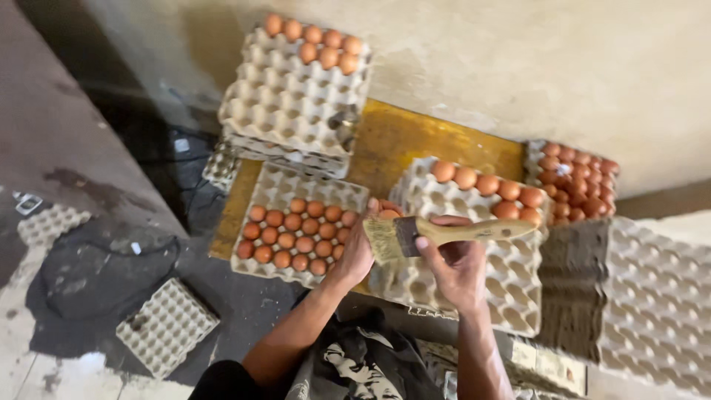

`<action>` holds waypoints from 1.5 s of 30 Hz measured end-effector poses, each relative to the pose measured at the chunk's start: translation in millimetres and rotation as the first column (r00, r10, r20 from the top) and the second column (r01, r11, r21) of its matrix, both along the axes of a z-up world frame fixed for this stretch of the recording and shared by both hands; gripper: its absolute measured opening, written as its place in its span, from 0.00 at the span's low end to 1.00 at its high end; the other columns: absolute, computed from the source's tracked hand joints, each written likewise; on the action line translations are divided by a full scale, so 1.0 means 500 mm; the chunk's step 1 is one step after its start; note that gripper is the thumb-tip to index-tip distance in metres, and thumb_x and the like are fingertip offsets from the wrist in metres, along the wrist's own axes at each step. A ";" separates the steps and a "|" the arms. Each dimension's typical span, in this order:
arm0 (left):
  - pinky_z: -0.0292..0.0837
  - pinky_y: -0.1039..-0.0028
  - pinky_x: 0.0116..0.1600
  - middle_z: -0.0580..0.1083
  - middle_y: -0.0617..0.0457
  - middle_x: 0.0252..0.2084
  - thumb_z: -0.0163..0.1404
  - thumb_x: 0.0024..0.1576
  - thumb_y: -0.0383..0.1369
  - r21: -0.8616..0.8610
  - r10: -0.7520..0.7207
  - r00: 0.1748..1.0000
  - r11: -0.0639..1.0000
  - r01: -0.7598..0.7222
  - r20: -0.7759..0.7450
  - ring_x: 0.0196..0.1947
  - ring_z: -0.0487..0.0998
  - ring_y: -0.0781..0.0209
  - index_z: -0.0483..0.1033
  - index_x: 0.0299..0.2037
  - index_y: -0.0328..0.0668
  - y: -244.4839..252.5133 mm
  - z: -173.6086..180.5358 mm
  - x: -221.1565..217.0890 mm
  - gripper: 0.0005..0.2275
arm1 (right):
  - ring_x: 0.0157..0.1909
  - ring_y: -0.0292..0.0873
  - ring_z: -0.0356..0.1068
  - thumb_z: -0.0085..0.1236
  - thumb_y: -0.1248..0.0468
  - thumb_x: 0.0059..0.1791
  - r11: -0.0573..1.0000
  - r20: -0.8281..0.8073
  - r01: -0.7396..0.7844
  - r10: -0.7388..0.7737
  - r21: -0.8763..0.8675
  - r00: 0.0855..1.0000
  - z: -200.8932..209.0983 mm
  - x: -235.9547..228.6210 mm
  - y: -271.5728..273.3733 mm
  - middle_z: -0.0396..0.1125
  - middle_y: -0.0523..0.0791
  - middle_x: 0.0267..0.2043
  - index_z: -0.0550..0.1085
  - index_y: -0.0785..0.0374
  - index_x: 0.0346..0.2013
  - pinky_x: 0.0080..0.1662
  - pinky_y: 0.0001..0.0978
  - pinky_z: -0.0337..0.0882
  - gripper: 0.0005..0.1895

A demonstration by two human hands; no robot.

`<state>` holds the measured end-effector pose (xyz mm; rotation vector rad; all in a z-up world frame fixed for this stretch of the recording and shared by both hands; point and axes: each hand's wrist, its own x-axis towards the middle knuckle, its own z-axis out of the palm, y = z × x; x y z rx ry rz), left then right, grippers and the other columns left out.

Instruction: The person picks up brown eggs from a tray and paints them with a brush. They place the painted eggs into an empty egg carton, repeating the process for multiple eggs.

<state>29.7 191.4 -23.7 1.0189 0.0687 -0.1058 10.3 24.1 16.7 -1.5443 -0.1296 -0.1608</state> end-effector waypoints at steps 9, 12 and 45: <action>0.67 0.88 0.22 0.71 0.58 0.24 0.35 0.69 0.49 0.036 -0.118 0.992 0.992 0.120 -0.053 0.19 0.70 0.76 0.79 0.43 0.40 -0.174 -0.037 -0.053 0.23 | 0.39 0.42 0.74 0.75 0.71 0.39 0.970 -0.034 0.205 -0.211 -0.133 0.977 0.046 -0.099 -0.162 0.76 0.54 0.35 0.78 0.72 0.44 0.43 0.42 0.79 0.21; 0.67 0.80 0.30 0.68 0.57 0.29 0.30 0.71 0.45 0.127 -0.112 0.993 0.985 0.116 -0.041 0.26 0.68 0.67 0.75 0.40 0.42 -0.215 0.071 -0.070 0.22 | 0.41 0.48 0.77 0.75 0.66 0.42 0.945 0.046 0.201 -0.195 -0.257 0.980 0.033 -0.094 -0.227 0.75 0.60 0.36 0.76 0.76 0.46 0.45 0.44 0.78 0.23; 0.66 0.82 0.28 0.69 0.52 0.30 0.31 0.69 0.52 0.152 -0.039 0.999 0.988 0.034 0.028 0.25 0.68 0.67 0.74 0.45 0.41 -0.426 0.031 -0.093 0.24 | 0.43 0.53 0.76 0.71 0.70 0.47 0.917 0.233 0.371 -0.333 -0.146 0.914 -0.016 -0.071 -0.452 0.73 0.62 0.40 0.71 0.78 0.52 0.46 0.45 0.77 0.24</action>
